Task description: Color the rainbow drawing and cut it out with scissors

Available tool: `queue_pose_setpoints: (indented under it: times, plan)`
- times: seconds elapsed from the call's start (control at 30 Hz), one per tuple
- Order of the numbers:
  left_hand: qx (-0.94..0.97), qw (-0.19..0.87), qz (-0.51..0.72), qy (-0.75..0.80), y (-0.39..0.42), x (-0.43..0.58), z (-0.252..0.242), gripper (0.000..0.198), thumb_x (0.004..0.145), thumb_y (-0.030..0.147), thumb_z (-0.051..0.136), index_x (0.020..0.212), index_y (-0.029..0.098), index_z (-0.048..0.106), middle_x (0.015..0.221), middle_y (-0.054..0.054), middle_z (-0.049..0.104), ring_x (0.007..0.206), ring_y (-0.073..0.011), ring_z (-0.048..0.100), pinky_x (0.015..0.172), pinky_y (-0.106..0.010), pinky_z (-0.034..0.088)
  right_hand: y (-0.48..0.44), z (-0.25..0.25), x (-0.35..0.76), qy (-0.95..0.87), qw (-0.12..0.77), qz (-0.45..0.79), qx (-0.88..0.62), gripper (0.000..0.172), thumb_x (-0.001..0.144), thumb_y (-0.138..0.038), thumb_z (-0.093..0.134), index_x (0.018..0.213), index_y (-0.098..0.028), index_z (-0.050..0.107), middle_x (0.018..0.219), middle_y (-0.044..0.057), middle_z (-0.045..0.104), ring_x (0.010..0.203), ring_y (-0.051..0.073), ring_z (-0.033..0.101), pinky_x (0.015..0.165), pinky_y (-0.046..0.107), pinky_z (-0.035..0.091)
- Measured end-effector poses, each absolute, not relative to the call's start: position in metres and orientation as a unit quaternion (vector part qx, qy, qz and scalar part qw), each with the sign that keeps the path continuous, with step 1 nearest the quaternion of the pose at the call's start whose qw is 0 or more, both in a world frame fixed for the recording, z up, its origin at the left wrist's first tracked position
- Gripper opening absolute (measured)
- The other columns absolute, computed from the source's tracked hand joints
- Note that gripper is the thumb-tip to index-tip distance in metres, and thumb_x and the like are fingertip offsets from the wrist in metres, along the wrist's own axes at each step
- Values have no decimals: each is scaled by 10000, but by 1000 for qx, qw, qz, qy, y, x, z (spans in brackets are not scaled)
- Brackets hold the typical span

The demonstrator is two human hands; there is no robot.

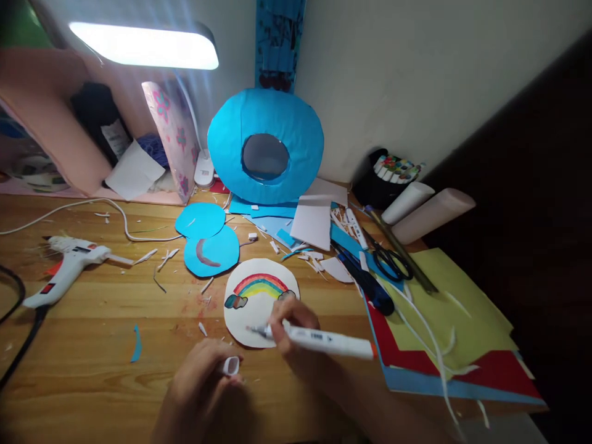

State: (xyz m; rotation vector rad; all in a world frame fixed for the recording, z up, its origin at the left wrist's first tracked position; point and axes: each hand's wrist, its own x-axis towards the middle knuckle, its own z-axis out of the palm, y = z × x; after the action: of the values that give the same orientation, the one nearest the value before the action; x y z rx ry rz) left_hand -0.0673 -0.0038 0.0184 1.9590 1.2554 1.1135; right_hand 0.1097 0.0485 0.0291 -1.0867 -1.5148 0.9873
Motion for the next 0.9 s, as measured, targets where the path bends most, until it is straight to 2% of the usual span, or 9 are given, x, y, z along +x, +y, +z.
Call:
queue_pose_setpoints:
  times: [0.1, 0.23, 0.37, 0.43, 0.57, 0.67, 0.9]
  plan:
    - [730, 287, 418, 458, -4, -68, 19, 205, 926, 384, 502, 839, 216, 580, 751, 4, 659, 675, -147, 627, 599, -232, 511, 61, 29, 113, -549, 514, 471, -460, 227, 837, -415, 574, 751, -227, 480, 560, -58, 459, 467, 102, 420, 449, 214, 343]
    - [710, 303, 398, 496, -3, -68, 18, 157, 931, 352, 497, 913, 224, 586, 791, 1, 680, 682, -145, 661, 593, -229, 542, 72, 29, 106, -559, 467, 509, -458, 242, 801, -415, 630, 787, -210, 501, 643, -42, 511, 539, 108, 467, 511, 220, 382]
    - [772, 228, 380, 455, 0, -67, 10, 129, 920, 323, 514, 926, 212, 580, 1049, -58, 714, 963, -200, 682, 779, -314, 582, 86, 26, 89, -568, 412, 516, -491, 277, 827, -400, 618, 705, -204, 465, 599, -52, 487, 543, 105, 458, 535, 224, 374]
    - [802, 185, 368, 433, 2, -67, 5, 144, 916, 311, 522, 966, 191, 583, 1109, -87, 701, 1033, -220, 663, 836, -356, 577, 91, 22, 83, -576, 397, 508, -502, 309, 842, -404, 599, 671, -205, 436, 571, -58, 469, 519, 100, 436, 519, 223, 356]
    - [824, 157, 345, 421, 4, -66, -2, 182, 926, 308, 507, 999, 163, 590, 1120, -107, 697, 1048, -217, 658, 879, -360, 566, 93, 15, 81, -617, 384, 450, -520, 319, 860, -403, 562, 650, -205, 426, 564, -52, 462, 516, 104, 419, 521, 238, 342]
    - [822, 149, 352, 422, 3, -65, -1, 224, 940, 337, 473, 978, 152, 593, 1087, -109, 710, 1014, -216, 674, 851, -357, 582, 91, 14, 82, -642, 371, 406, -534, 307, 869, -386, 540, 645, -204, 433, 582, -40, 472, 548, 117, 434, 544, 252, 338]
    - [810, 164, 362, 432, 4, -64, 4, 255, 948, 349, 453, 981, 143, 600, 1064, -116, 716, 983, -223, 686, 815, -376, 598, 91, 13, 83, -652, 358, 407, -530, 268, 867, -354, 542, 666, -214, 433, 577, -36, 516, 555, 130, 466, 534, 255, 335]
